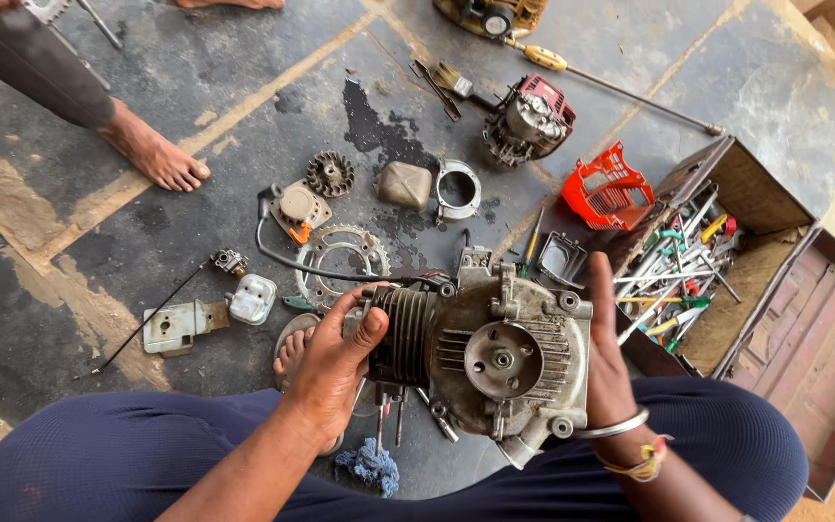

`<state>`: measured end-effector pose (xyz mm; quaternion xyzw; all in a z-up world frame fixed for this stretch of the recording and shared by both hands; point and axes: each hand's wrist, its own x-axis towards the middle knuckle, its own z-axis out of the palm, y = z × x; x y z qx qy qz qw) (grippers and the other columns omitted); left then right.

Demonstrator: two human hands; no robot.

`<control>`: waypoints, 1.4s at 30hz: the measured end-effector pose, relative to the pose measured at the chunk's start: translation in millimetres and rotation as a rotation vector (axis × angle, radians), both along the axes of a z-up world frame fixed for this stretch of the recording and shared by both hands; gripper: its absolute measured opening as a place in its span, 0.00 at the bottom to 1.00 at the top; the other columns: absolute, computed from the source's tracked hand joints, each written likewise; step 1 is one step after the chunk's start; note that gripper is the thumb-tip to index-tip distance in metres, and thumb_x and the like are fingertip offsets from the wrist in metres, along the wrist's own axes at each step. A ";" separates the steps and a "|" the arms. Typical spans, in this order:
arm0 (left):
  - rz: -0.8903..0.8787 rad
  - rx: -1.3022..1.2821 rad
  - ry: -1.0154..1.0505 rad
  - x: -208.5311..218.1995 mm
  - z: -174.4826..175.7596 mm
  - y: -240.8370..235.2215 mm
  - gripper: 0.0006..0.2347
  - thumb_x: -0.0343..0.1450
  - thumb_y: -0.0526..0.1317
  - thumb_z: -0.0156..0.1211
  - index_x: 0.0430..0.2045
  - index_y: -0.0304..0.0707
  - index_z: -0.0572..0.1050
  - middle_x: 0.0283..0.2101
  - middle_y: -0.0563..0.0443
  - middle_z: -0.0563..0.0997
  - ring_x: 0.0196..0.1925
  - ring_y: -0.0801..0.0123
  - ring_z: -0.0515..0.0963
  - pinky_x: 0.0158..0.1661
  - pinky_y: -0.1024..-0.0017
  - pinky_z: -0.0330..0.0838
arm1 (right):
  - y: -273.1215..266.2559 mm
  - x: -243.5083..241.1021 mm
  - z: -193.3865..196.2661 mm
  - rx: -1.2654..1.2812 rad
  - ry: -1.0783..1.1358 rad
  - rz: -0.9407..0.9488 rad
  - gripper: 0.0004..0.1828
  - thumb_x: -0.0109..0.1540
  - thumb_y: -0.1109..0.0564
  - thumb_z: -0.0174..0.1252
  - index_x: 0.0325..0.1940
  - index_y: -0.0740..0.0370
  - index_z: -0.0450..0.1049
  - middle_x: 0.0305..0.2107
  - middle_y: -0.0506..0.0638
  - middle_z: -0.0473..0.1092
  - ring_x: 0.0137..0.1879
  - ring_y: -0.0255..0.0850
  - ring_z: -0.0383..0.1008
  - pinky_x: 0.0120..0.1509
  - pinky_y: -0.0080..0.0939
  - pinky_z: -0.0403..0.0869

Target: The person assembles components of a small internal combustion engine, using a rag and a screwdriver to clean and align the internal parts.

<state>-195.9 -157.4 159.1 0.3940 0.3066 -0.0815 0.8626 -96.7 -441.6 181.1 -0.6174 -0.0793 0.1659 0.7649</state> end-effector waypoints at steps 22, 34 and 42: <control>0.207 0.028 -0.107 12.9 8.9 4.9 0.25 0.65 0.47 0.70 0.55 0.39 0.74 0.47 0.52 0.80 0.48 0.74 0.79 0.53 0.69 0.73 | 35.7 25.8 1.1 -0.122 0.095 0.033 0.24 0.73 0.51 0.43 0.72 0.62 0.59 0.45 0.48 0.72 0.48 0.32 0.73 0.53 0.34 0.75; 0.204 0.037 -0.142 13.5 14.9 4.1 0.22 0.66 0.46 0.69 0.52 0.38 0.74 0.45 0.52 0.80 0.47 0.75 0.79 0.50 0.73 0.76 | 29.5 22.3 -8.5 -0.133 -0.006 0.025 0.21 0.73 0.51 0.44 0.68 0.65 0.62 0.46 0.49 0.71 0.51 0.33 0.72 0.57 0.34 0.73; 0.210 0.007 -0.205 12.6 25.1 4.2 0.19 0.68 0.43 0.67 0.51 0.37 0.73 0.51 0.50 0.79 0.48 0.73 0.79 0.49 0.70 0.78 | 26.8 15.0 -3.3 -0.201 -0.109 0.024 0.20 0.74 0.51 0.45 0.67 0.64 0.62 0.45 0.51 0.73 0.51 0.32 0.73 0.57 0.33 0.73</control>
